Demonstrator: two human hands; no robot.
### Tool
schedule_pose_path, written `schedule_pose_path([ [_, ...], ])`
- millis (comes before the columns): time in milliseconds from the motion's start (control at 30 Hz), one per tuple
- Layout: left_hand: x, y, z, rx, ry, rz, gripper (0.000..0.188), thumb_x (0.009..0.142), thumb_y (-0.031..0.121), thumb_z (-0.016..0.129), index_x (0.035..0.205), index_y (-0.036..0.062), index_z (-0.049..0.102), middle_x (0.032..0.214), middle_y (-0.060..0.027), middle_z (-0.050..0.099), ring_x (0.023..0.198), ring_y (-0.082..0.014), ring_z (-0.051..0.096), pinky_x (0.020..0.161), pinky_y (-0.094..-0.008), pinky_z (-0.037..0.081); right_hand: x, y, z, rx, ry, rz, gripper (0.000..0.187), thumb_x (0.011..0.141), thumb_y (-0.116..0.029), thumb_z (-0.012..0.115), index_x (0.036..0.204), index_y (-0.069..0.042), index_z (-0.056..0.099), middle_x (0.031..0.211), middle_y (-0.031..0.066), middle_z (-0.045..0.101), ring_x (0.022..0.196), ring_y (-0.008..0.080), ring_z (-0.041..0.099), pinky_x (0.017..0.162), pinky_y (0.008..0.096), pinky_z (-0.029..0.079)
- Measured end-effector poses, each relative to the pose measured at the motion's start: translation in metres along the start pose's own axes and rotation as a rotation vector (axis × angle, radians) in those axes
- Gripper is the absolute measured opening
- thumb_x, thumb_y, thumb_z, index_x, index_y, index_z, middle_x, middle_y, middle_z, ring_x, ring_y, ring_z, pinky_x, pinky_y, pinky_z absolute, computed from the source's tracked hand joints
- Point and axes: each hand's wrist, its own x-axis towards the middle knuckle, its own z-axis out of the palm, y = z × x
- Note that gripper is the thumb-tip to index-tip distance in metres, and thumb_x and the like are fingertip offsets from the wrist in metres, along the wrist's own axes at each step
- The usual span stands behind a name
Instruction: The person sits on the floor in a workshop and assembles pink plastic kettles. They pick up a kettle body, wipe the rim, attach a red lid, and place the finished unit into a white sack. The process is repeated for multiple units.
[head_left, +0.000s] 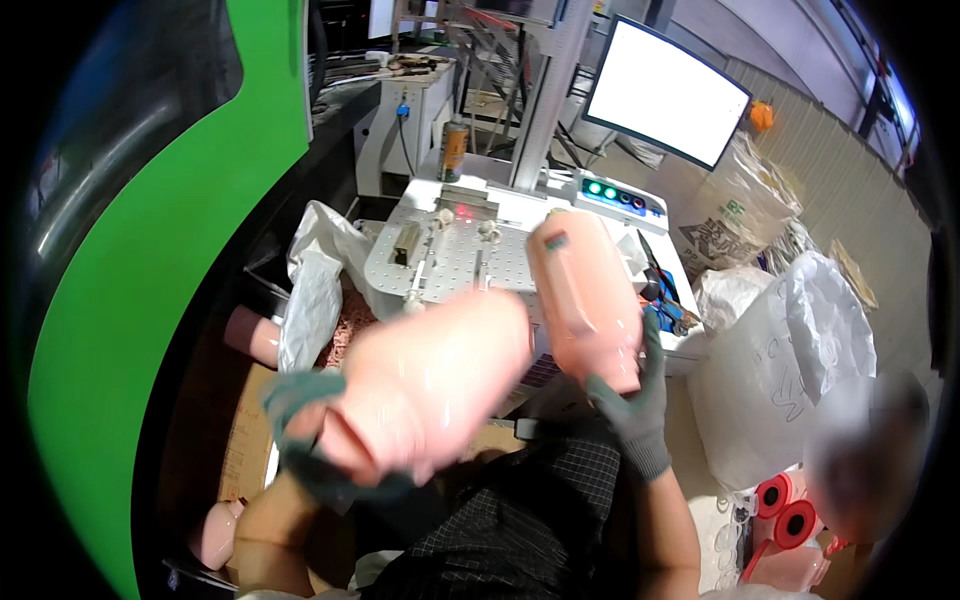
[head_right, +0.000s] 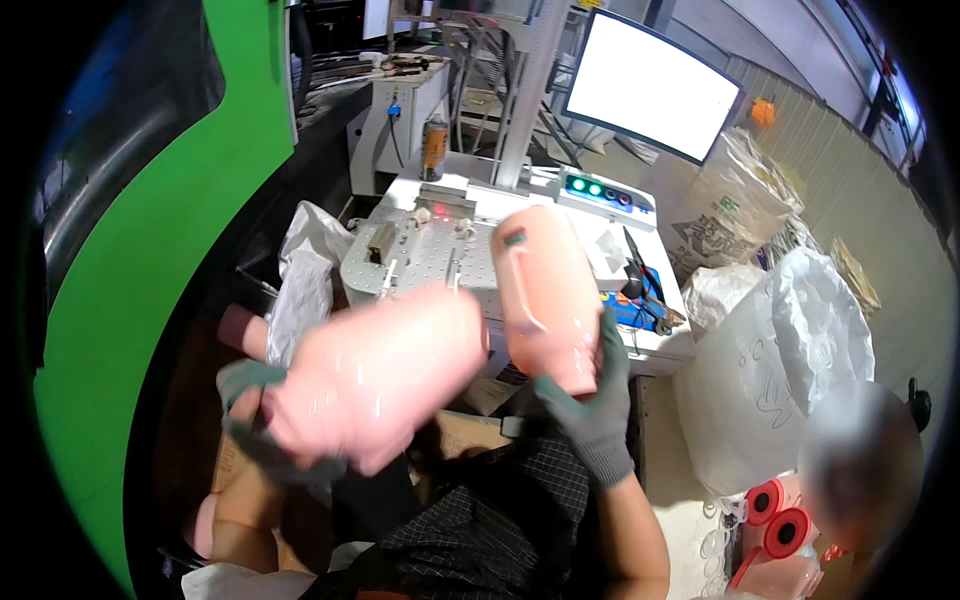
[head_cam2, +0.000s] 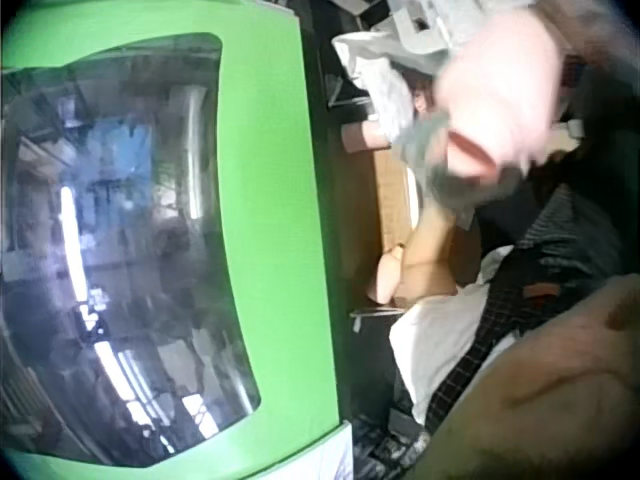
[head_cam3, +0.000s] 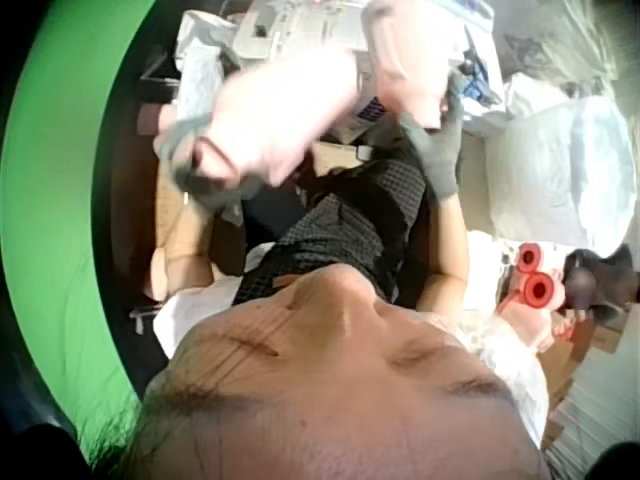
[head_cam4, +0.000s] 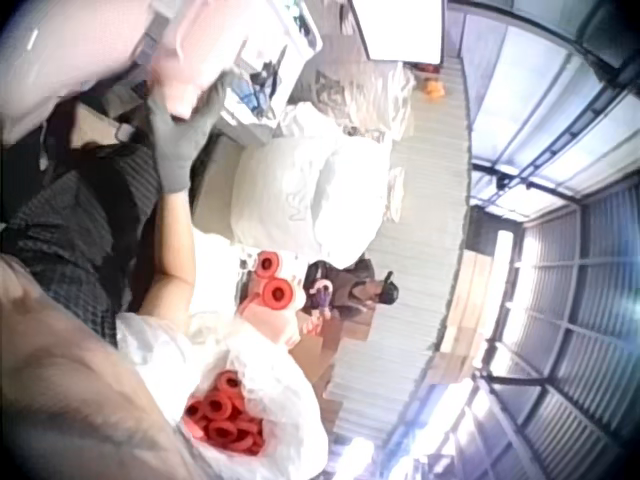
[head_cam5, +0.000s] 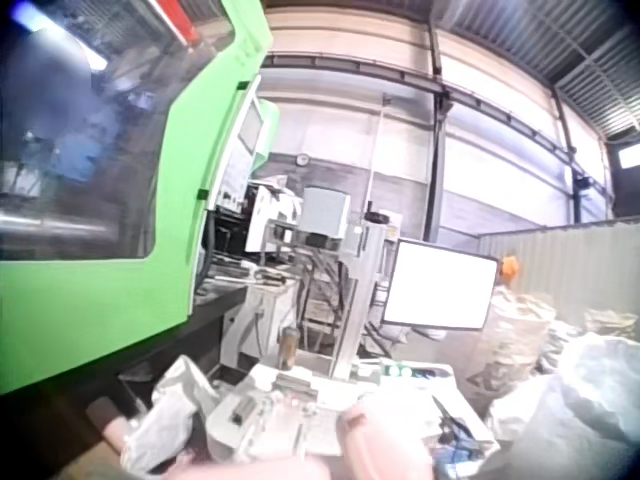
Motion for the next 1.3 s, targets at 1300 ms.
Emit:
schedule_pose_path([
  [1300,-0.107,-0.048,0.068,-0.784,-0.568,-0.705,0.074,0.093,0.036,0.066,0.154,-0.0005,0.044,0.155,-0.0133,0.045,0.138,-0.0277,0.049,0.115,-0.0423,0.039,-0.127,0.0,-0.009,-0.659,0.195,-0.255,0.063,0.086,-0.034,0.078,0.139,-0.007,0.057,0.142,0.023,0.055,0.114,0.0395,0.063,0.094,0.0504,0.052],
])
